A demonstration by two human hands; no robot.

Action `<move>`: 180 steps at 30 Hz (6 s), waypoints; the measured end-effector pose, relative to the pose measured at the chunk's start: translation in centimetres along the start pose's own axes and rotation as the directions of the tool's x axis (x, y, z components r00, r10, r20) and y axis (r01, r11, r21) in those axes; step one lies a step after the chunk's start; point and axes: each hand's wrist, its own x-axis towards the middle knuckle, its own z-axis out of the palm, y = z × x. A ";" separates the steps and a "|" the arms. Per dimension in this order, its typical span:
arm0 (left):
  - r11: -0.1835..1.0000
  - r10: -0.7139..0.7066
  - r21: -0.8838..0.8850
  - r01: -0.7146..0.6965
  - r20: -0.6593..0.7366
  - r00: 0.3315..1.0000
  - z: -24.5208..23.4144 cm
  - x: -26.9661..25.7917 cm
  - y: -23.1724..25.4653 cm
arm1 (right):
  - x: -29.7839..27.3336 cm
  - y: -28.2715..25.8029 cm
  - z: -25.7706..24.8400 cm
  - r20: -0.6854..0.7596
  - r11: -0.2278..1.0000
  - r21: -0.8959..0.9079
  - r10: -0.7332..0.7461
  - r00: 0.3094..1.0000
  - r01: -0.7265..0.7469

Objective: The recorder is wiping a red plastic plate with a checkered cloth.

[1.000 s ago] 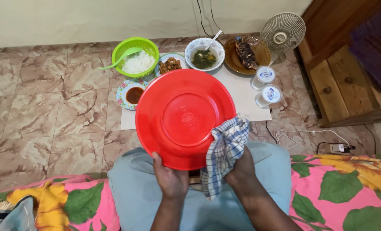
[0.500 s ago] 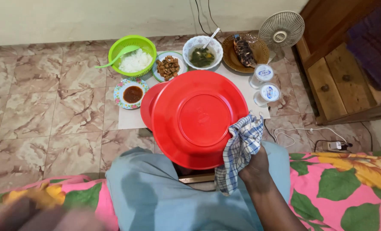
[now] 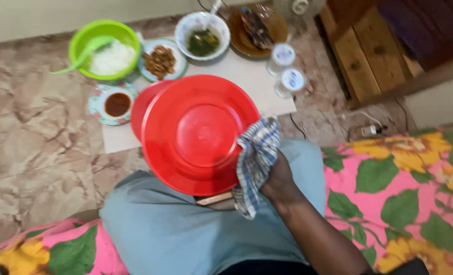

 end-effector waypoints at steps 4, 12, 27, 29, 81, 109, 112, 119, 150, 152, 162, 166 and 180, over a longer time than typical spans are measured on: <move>0.998 -0.056 0.018 0.056 0.018 0.998 -13.7 -1.5 -10.0 | -0.4 0.3 0.6 0.054 0.999 0.039 0.009 0.998 -0.011; 0.989 -0.144 0.051 0.141 0.063 0.988 -14.5 -2.1 -9.2 | -0.9 0.1 0.0 0.110 0.992 0.100 0.068 0.992 -0.079; 0.962 -0.265 0.091 0.257 0.086 0.960 -14.1 -2.8 -9.0 | -0.7 0.6 -0.1 0.048 1.000 -0.016 0.003 0.999 -0.003; 0.958 -0.277 0.100 0.269 0.086 0.957 -14.1 -3.0 -9.1 | -0.7 0.5 0.0 0.021 1.000 0.003 0.007 1.000 -0.007; 0.919 -0.074 0.392 0.041 0.071 0.995 -13.1 4.5 -5.8 | -1.4 -1.9 1.9 0.172 0.971 -0.080 -0.210 0.963 0.226; 0.906 0.064 0.396 -0.148 0.218 0.974 11.6 -1.0 7.2 | 0.5 -2.8 3.9 0.236 0.963 -0.067 -0.240 0.942 0.262; 0.896 0.094 0.401 -0.189 0.245 0.965 8.7 -1.6 3.6 | 0.9 -2.7 4.0 0.255 0.958 -0.084 -0.245 0.935 0.274; 0.992 -0.080 0.118 0.052 0.248 0.966 1.2 -2.5 -6.5 | 0.9 -3.2 2.9 0.415 0.955 -0.074 -0.233 0.879 0.288; 0.853 -0.515 0.202 0.482 0.166 0.841 1.4 -17.0 -20.7 | 1.8 -0.2 3.1 0.204 0.920 0.046 -0.390 0.898 0.390; 0.838 -0.543 0.186 0.514 0.173 0.822 0.2 -16.9 -21.2 | 1.6 -0.5 3.1 0.202 0.926 0.051 -0.377 0.904 0.375; 0.842 -0.527 -0.068 0.535 0.106 0.843 -2.8 -9.4 -16.0 | 0.2 -2.7 2.4 0.243 0.920 -0.063 -0.363 0.900 0.388; 0.812 -0.479 -0.310 0.495 0.131 0.868 -0.4 -6.0 -10.8 | -0.5 -2.5 2.0 0.403 0.958 0.029 -0.274 0.873 0.287; 0.873 -0.335 -0.369 0.319 0.022 0.942 4.2 -5.8 -9.3 | 0.0 0.5 3.8 0.058 0.984 -0.035 -0.172 0.983 0.174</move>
